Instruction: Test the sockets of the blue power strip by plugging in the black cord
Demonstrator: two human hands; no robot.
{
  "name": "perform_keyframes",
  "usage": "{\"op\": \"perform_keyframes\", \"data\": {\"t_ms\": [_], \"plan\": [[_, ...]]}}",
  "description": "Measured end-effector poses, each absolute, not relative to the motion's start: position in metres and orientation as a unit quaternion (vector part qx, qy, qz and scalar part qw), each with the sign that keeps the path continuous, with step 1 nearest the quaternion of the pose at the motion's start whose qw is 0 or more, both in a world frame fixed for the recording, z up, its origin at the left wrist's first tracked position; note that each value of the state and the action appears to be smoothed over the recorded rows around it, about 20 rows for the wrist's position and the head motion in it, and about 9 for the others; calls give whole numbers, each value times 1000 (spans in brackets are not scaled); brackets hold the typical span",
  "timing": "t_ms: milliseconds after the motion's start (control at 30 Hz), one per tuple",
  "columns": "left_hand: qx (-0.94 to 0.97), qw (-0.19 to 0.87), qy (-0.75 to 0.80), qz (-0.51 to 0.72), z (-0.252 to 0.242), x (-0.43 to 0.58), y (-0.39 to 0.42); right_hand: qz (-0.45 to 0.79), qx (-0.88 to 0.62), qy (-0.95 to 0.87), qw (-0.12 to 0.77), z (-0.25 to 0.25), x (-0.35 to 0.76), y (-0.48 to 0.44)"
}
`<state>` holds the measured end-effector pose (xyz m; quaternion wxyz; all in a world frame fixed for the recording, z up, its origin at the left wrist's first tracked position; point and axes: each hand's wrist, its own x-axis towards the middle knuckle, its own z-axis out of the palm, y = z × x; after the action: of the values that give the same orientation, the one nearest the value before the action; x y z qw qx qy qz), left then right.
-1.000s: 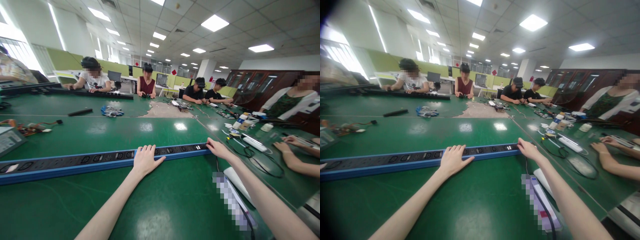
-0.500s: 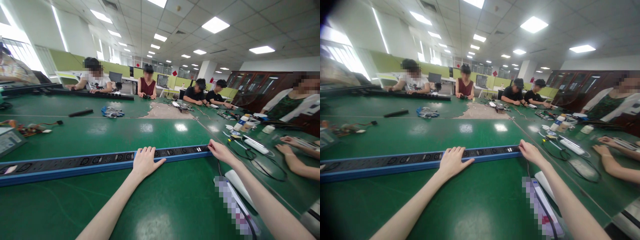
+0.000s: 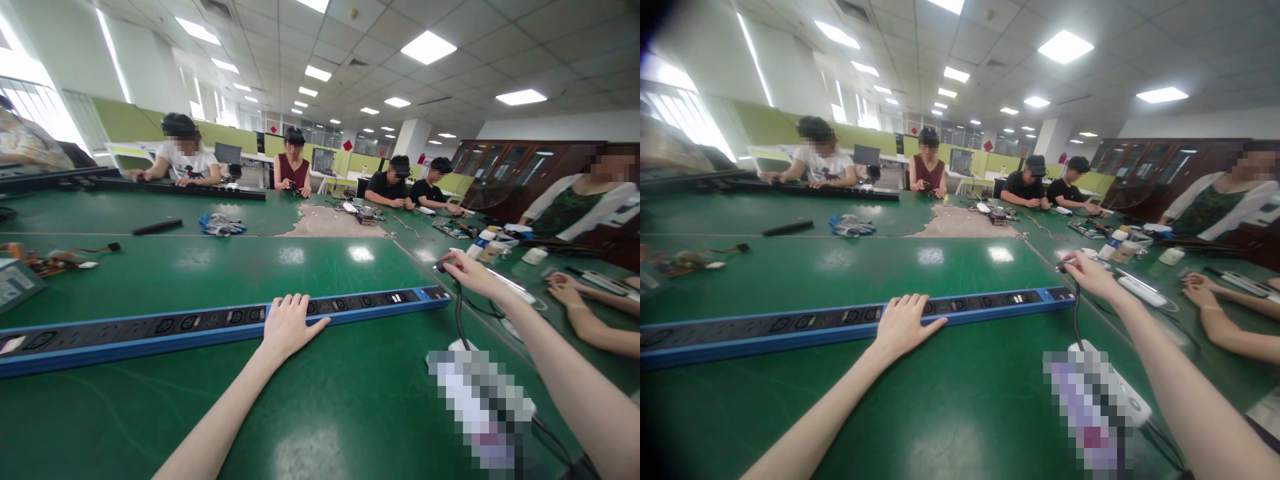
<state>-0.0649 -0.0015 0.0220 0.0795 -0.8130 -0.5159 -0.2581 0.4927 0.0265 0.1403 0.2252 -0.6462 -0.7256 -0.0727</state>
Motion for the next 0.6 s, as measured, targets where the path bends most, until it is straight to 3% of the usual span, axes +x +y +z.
{"op": "perform_keyframes", "data": {"t_ms": [233,600], "plan": [[-809,71,-520,-264,21,-65,-4,-15,-658,-744,117,73,476,13],[-810,69,-522,-260,20,-64,-4,-89,-655,-747,69,66,465,14]]}}
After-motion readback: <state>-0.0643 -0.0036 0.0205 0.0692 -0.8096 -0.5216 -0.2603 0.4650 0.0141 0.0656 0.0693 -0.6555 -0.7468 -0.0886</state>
